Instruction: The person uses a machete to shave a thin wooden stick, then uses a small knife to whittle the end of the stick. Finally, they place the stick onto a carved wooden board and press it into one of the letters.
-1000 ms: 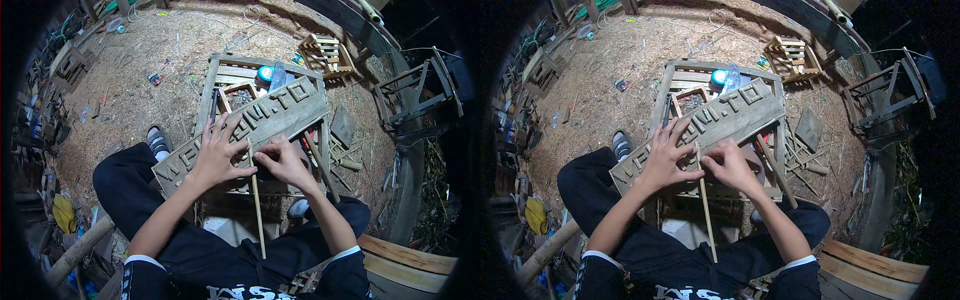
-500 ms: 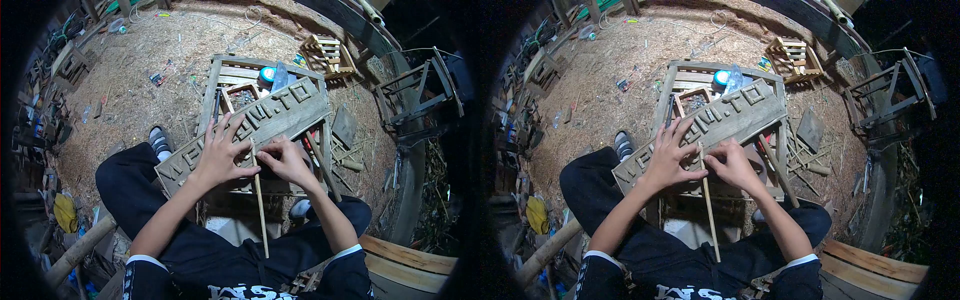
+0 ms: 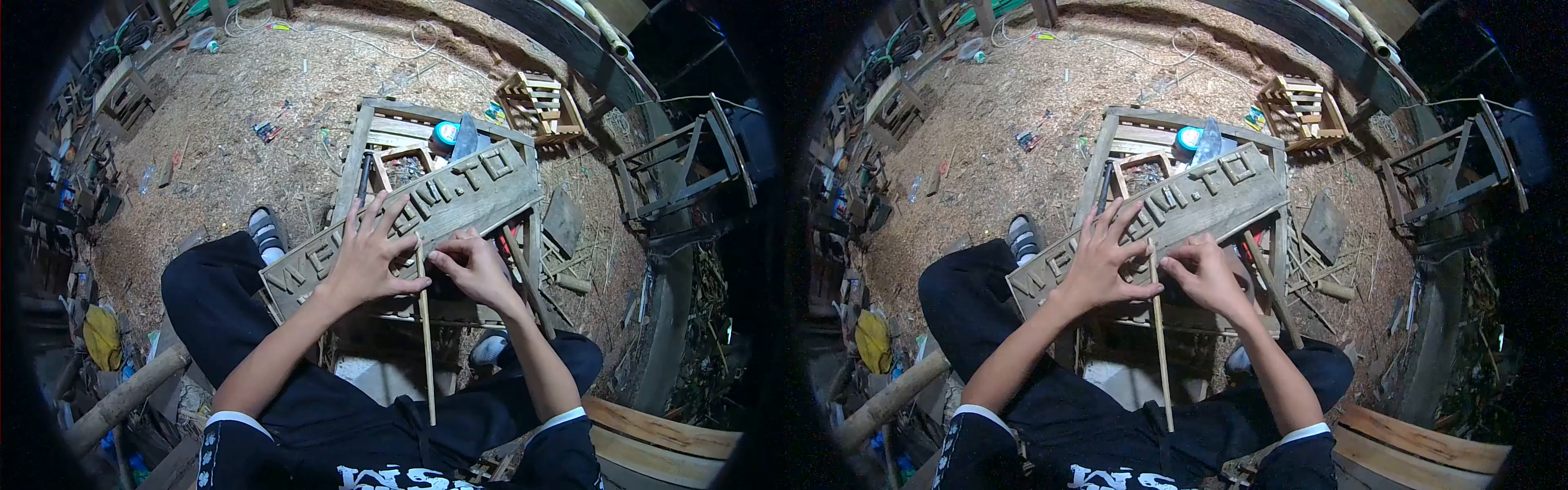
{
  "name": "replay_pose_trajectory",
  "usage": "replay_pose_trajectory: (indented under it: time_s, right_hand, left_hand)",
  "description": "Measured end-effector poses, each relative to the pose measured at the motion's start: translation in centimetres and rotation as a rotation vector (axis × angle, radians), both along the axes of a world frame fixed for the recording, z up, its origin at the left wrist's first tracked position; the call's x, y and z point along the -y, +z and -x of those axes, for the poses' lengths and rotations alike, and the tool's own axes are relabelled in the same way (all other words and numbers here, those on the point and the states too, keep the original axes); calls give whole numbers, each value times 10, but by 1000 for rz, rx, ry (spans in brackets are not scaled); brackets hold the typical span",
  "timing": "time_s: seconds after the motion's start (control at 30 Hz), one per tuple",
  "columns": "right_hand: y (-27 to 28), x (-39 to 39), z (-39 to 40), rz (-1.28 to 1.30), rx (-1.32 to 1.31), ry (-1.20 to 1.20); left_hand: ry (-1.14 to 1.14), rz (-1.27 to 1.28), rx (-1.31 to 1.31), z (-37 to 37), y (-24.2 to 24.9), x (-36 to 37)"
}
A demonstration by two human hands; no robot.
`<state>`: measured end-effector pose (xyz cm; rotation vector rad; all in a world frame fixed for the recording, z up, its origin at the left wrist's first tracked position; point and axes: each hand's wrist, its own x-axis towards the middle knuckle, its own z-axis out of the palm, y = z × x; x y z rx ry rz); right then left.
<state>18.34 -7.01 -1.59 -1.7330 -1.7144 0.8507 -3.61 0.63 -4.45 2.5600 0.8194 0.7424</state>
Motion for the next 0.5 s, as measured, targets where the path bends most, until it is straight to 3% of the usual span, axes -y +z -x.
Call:
replay_pose_trajectory:
  time_s: [0.5]
  right_hand:
    - [3,-1,5,-33,36,-20]
  left_hand:
    - [-11,3,-71,0,3,-1]
